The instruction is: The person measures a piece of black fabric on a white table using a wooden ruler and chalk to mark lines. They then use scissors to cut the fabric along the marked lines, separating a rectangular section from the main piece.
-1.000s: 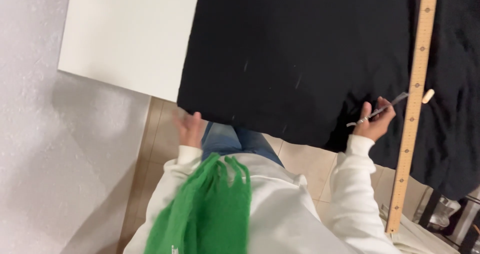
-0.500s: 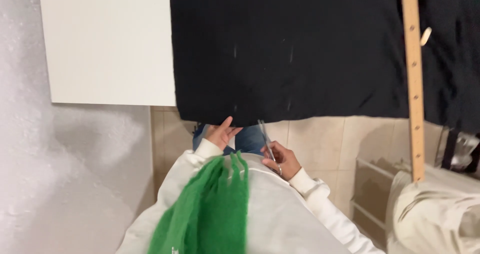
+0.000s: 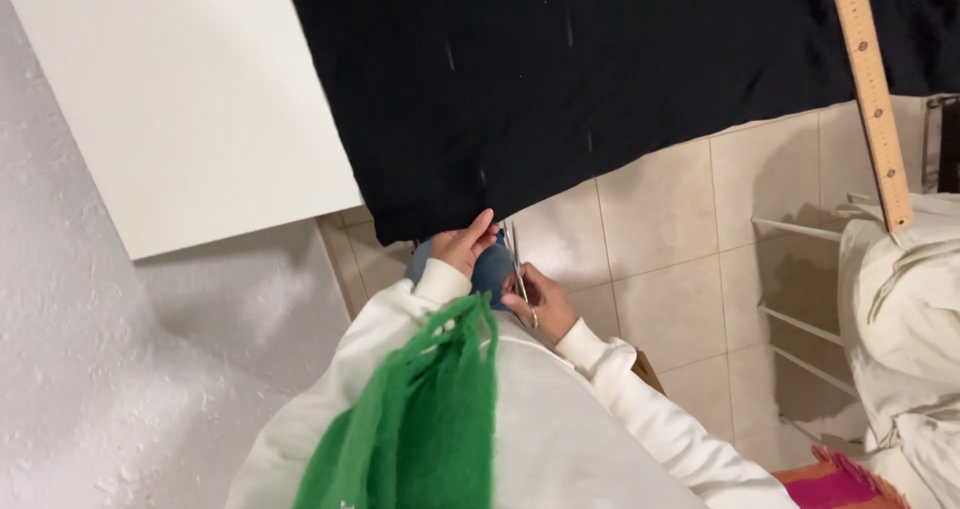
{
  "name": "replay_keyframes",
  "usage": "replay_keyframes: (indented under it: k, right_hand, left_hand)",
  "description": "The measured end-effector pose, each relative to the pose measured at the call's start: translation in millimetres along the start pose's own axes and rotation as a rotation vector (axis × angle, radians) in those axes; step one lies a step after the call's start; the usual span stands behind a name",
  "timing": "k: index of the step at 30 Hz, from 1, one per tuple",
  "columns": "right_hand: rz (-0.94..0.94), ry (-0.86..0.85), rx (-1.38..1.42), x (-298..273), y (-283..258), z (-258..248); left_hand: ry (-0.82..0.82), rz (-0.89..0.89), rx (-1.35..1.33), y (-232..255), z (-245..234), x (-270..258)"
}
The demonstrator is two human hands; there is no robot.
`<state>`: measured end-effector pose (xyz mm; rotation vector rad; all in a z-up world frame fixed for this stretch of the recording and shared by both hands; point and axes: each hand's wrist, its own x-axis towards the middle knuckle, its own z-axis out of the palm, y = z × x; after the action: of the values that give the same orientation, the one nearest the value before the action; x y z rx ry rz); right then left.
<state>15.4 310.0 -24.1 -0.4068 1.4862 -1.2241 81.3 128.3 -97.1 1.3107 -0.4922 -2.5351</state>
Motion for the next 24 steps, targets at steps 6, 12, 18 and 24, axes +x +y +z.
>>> replay_keyframes:
  k: [6, 12, 18, 24]
  right_hand:
    - [-0.127, 0.016, -0.078, 13.7, -16.5, 12.1]
    - [-0.109, 0.006, 0.019, 24.5, -22.2, 12.6]
    - [-0.017, 0.152, -0.298, 25.2, -54.4, 25.4]
    - [-0.059, 0.192, -0.407, 24.0, -49.6, 28.7]
  left_hand:
    - [-0.013, -0.003, 0.007, 7.0, -4.2, -15.5]
    - [-0.042, 0.048, 0.057, 10.1, -1.9, -23.4]
    - [-0.030, 0.048, 0.088, 21.4, 8.8, -35.4]
    - [-0.045, 0.086, 0.185, 23.9, 5.8, -35.0]
